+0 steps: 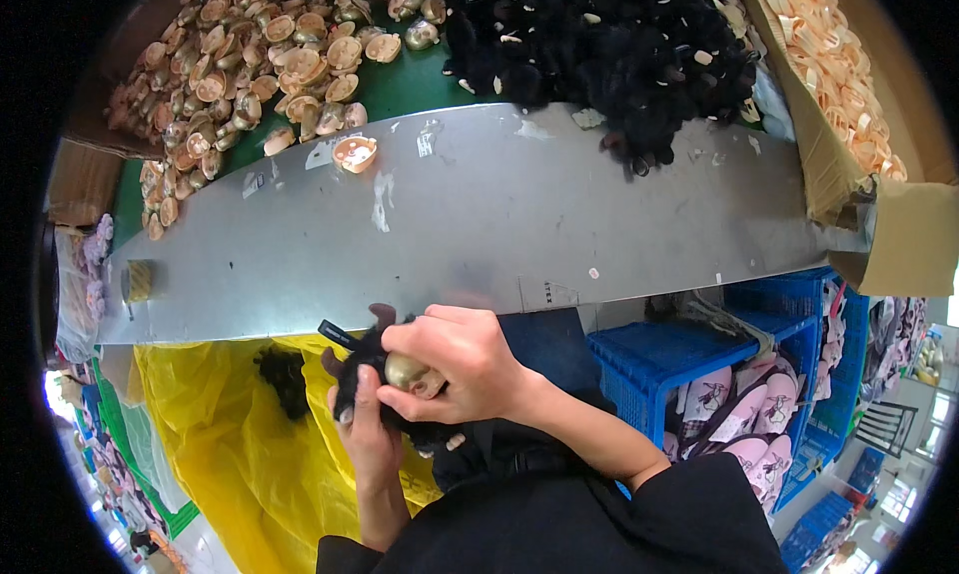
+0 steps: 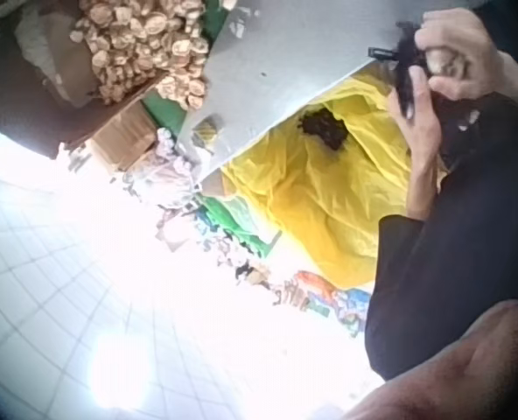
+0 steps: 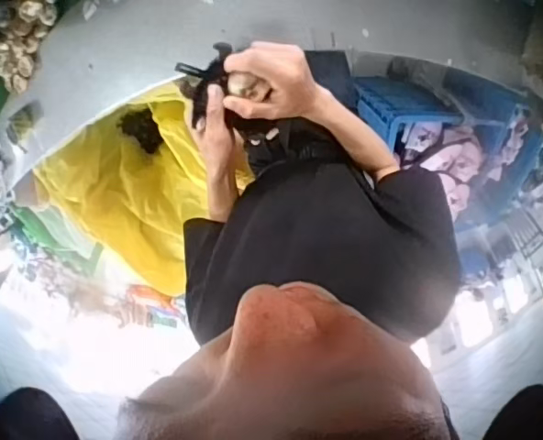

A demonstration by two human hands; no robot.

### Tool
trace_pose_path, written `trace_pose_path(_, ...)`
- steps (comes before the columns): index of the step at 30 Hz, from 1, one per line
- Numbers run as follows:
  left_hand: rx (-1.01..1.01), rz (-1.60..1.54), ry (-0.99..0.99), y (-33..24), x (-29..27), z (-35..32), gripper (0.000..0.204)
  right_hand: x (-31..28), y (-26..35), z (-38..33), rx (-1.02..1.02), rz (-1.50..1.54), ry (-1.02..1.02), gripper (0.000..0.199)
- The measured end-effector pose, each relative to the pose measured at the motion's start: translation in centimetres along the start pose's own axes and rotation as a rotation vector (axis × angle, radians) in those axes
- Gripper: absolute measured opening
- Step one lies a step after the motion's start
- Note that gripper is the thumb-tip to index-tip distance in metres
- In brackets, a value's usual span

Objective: The person repeatedly picks up small black hair accessories and white circular inserts from a metal table, inserts the white pieces into the black accessories, and places the finished items back on the table. The process is repeated continuously throughout the clip.

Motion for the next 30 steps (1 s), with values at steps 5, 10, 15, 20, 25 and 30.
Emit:
trace_pose_path(5,-0.050,-0.098,0.199,0.5,0.9,0.2,0.036,0.1,-2.1,-1.2,0.270,0.330,-0.027,0.032)
trace_pose_path(10,-0.266,-0.509,0.168,2.4,2.2,-0.5,0.064,0.7,-2.6,-1.0,0.349,0.483,-0.028,0.031)
trace_pose_path(15,-0.263,-0.574,0.208,3.3,2.0,-0.9,0.055,0.7,-2.7,-0.9,0.347,0.558,-0.013,0.028)
trace_pose_path(20,-0.228,-0.570,0.202,3.5,1.9,-1.0,0.052,1.0,-3.2,-1.2,0.371,0.591,0.027,0.028)
trace_pose_path(25,-0.271,-0.617,0.244,4.4,1.7,-0.8,0.054,0.1,-2.7,-0.5,0.295,0.554,0.058,0.030)
trace_pose_path(30,-0.288,-0.656,0.339,4.8,2.2,-1.1,0.055,0.2,-2.4,-1.3,0.319,0.554,0.112,0.035)
Point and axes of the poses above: each hand's wrist, its own z-axis towards the middle knuckle, its own x-axis out of the palm, y = z × x, the point moved 9 cm from there along z, towards the middle knuckle, and after that the axes turned 2 degrees about -x, right-handed, at the moved point
